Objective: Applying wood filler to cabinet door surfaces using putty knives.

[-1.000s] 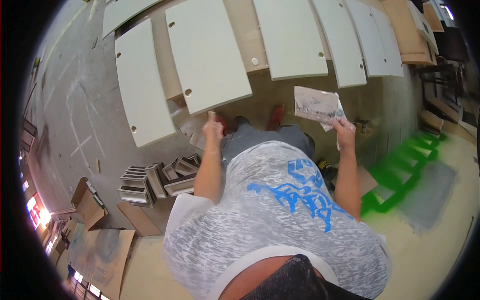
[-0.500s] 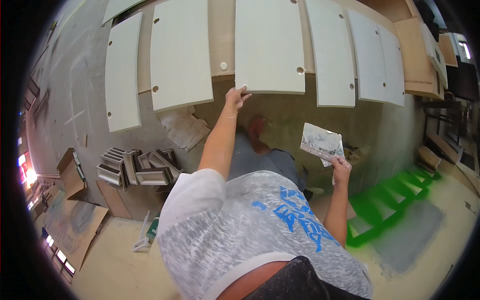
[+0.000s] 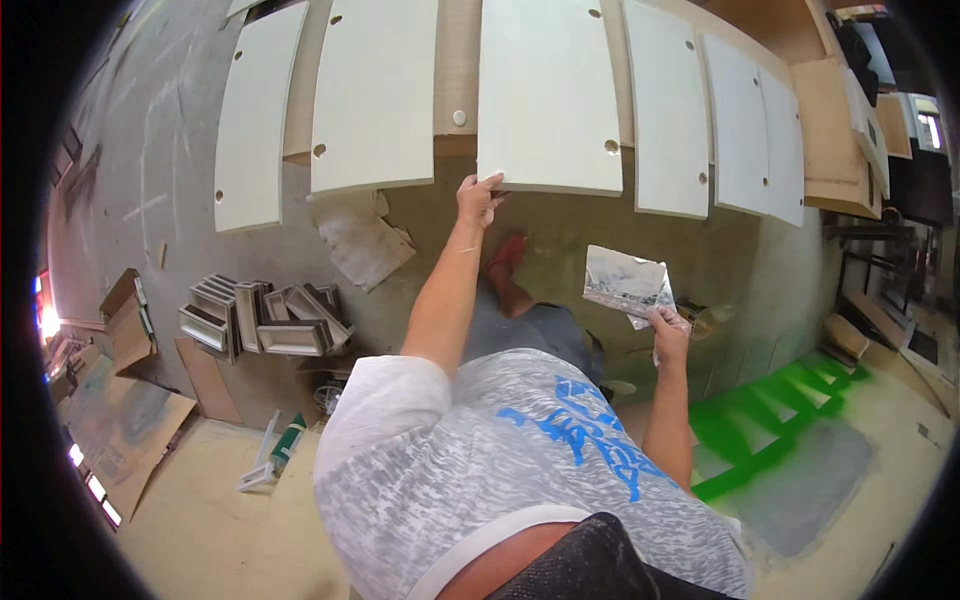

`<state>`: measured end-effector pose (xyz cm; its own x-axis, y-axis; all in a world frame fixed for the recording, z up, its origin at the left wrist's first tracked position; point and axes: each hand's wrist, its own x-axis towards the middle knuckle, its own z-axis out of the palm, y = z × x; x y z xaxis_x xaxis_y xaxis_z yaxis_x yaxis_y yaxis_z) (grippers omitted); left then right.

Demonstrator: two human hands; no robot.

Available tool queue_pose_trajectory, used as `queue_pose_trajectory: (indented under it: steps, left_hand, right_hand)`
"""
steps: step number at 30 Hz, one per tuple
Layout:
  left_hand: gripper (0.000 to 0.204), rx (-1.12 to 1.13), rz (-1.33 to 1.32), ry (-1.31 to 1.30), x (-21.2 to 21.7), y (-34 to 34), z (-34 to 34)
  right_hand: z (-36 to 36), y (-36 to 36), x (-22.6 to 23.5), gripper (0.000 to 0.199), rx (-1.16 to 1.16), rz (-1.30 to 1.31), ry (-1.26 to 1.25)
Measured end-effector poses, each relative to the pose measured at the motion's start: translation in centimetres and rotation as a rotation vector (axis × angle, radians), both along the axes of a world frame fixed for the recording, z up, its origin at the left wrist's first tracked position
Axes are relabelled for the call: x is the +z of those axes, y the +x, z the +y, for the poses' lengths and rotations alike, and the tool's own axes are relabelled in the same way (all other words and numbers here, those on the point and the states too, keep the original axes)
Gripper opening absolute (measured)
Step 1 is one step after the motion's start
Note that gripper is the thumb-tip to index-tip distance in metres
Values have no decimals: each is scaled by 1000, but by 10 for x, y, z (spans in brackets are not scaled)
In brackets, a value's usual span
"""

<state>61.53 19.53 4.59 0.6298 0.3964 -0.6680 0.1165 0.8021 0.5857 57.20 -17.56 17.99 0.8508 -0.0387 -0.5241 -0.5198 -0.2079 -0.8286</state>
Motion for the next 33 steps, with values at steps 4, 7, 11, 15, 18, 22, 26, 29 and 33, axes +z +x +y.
queue_pose_trajectory:
  steps: [4,7,11,15,18,22,26,29,33]
  left_hand:
    - [24,-10,63,409,54,16,-38]
    - [34,-57,243,772,65,32,-66]
    - [38,-53,231,755,45,47,-70]
    - [41,-82,268,532,-28,64,-56]
    - [37,-40,254,320,-44,64,-53]
    - [35,-88,241,263,-67,60,-40]
    - [31,-128,175,197,-64,49,-26]
    - [37,-242,232,243,-23,23,-22]
    - [32,-340,168,79,-33,-48,-15]
  right_hand:
    - [-4,-9,10,9,4,-3,-29]
    - [-13,-14,23,9,-60,-45,-55]
    - [-28,-17,28,11,-107,-88,-70]
    - [-37,-25,28,14,-106,-107,-77]
    - [-37,-38,33,14,-144,-76,-113]
    - [-37,-51,37,14,-194,-65,-89]
    - [-38,-52,34,14,-193,-71,-56]
    - [-35,-43,31,17,-219,-100,-190]
    - [-23,-36,25,19,-275,-85,75]
